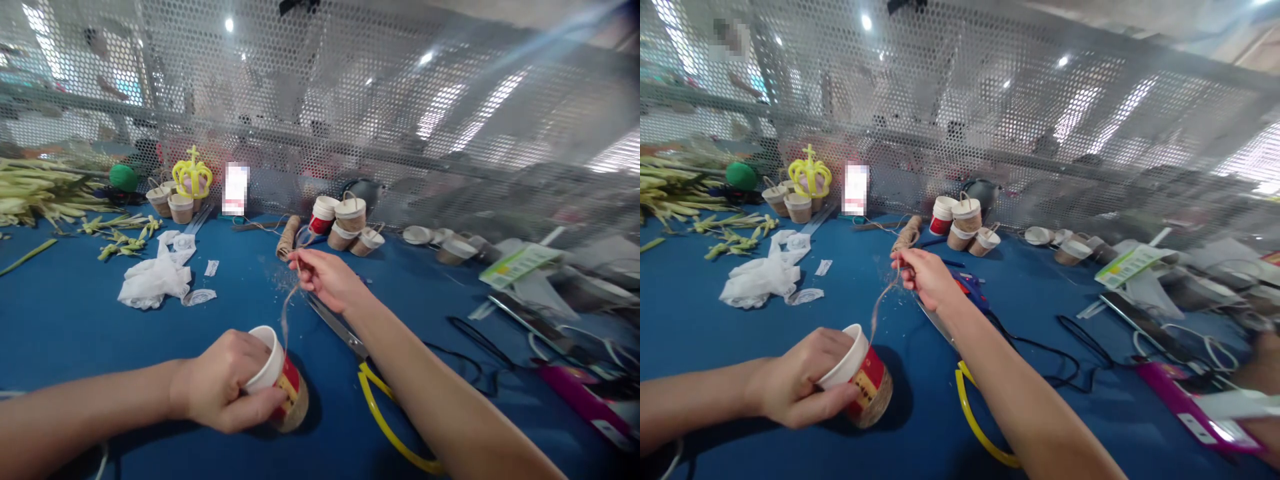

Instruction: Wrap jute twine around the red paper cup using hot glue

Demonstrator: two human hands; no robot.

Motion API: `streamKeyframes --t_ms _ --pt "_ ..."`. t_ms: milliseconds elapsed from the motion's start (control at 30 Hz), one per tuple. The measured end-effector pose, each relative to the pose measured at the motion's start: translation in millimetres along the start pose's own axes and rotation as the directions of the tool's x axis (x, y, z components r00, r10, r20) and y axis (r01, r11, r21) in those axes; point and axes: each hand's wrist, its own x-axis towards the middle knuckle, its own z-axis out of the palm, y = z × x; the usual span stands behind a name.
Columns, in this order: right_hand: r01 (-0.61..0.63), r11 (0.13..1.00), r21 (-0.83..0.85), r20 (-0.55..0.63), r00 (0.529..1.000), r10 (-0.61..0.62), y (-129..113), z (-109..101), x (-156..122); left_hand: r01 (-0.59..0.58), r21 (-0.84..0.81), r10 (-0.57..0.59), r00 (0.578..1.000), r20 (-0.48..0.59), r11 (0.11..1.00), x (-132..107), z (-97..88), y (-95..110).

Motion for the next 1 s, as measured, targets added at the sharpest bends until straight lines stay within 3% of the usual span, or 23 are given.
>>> streamKeyframes --t_ms 100,167,267,333,367,433,500,567,633,700,767,833,1000 --pt "-0.057 0.998 -0.002 -0.028 0.998 0.056 2 -9 3 0.13 -0.115 -0.133 0.991 -0.027 0.985 -2 -2.7 -2" --pt "-0.115 0.993 -0.022 0.003 0.993 0.115 7 -8 -6 0.305 -0.209 -0.327 0.941 -0.081 0.929 -3 -5.3 -5" --pt "-0.178 0.983 -0.038 0.178 0.967 0.182 15 0 -25 0.43 -0.318 -0.484 0.868 -0.113 0.845 -4 -8.1 -8" --pt "-0.169 0.985 -0.043 0.271 0.947 0.174 16 5 -34 0.43 -0.322 -0.486 0.866 -0.117 0.844 -4 -8.8 -9" --pt "-0.117 0.988 -0.101 0.251 0.958 0.14 16 6 -35 0.427 -0.314 -0.482 0.868 -0.121 0.848 -4 -9.0 -8" --pt "0.024 0.937 -0.347 0.103 0.995 0.013 14 1 -34 0.432 -0.299 -0.485 0.865 -0.13 0.851 -3 -9.2 -7" --pt "0.093 0.782 -0.616 -0.036 0.989 -0.146 9 -11 -30 0.459 -0.296 -0.511 0.85 -0.13 0.838 -2 -9.2 -7" --pt "0.077 0.686 -0.724 -0.109 0.969 -0.223 3 -24 -30 0.506 -0.299 -0.559 0.82 -0.126 0.809 -3 -8.9 -9" --pt "0.08 0.632 -0.771 -0.133 0.95 -0.283 -4 -32 -36 0.548 -0.297 -0.601 0.789 -0.125 0.782 -3 -8.2 -11" --pt "0.135 0.594 -0.793 -0.048 0.958 -0.283 -8 -29 -46 0.568 -0.28 -0.616 0.777 -0.127 0.774 -3 -7.6 -13" --pt "0.198 0.637 -0.745 0.128 0.98 -0.156 -7 -18 -56 0.556 -0.232 -0.591 0.796 -0.127 0.798 -2 -7.3 -12" --pt "0.219 0.706 -0.673 0.268 0.962 -0.042 0 -3 -63 0.506 -0.146 -0.524 0.84 -0.142 0.85 -2 -7.2 -10" --pt "0.143 0.895 -0.422 0.383 0.923 0.033 22 23 -62 0.274 0.085 -0.264 0.958 -0.117 0.958 -2 -6.3 -2"
